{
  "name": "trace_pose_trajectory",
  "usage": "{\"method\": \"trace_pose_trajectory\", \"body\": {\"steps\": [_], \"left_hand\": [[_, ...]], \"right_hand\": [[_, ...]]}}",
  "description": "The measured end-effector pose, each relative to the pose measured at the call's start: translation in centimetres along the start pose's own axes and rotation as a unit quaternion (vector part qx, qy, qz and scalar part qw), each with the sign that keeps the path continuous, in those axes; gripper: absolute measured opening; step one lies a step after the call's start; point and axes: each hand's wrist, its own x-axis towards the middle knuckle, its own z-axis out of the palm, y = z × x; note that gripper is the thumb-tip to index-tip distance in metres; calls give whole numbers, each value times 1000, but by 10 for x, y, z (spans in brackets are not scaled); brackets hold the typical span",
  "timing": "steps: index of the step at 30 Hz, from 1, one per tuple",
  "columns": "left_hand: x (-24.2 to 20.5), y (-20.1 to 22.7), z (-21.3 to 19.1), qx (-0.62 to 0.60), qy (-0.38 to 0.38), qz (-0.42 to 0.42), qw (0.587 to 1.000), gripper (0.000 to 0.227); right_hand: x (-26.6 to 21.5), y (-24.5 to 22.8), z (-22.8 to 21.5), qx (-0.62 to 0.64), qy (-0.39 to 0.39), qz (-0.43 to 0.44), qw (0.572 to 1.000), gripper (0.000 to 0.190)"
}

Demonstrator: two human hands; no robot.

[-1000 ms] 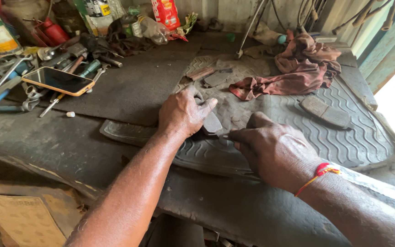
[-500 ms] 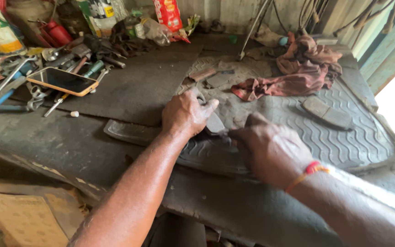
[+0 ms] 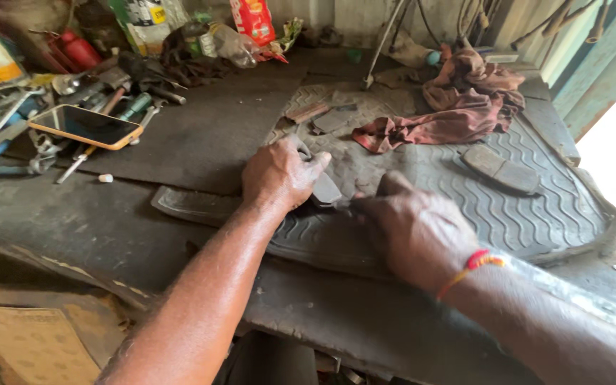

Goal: The person holds a small, dark metal part in their left hand and uses a metal file in their right hand to smooth its edges. The person repeatedly files the part, rotating it to work on different sides and edges, while standing at a cluttered workbench.

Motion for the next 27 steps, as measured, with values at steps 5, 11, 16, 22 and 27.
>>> {"method": "trace_pose_trajectory", "body": {"steps": [5, 11, 16, 22, 27], "left_hand": [[-1, 0, 1, 9, 5, 27, 1000, 53], [-1, 2, 0, 15, -21, 13, 1000, 57], [-1, 5, -3, 15, -27, -7, 999, 56], [-3, 5, -4, 4, -18, 2, 1000, 55], [-4, 6, -5, -5, -11, 6, 1000, 53]], "right_hand": [[3, 5, 1, 7, 12, -11, 1000, 30], [3, 5, 0, 11, 1, -15, 1000, 31], [-1, 4, -5, -3, -9, 44, 999, 32], [0, 8, 8, 27, 15, -58, 998, 34], [-1, 12, 6, 41, 26, -89, 995, 35]]}}
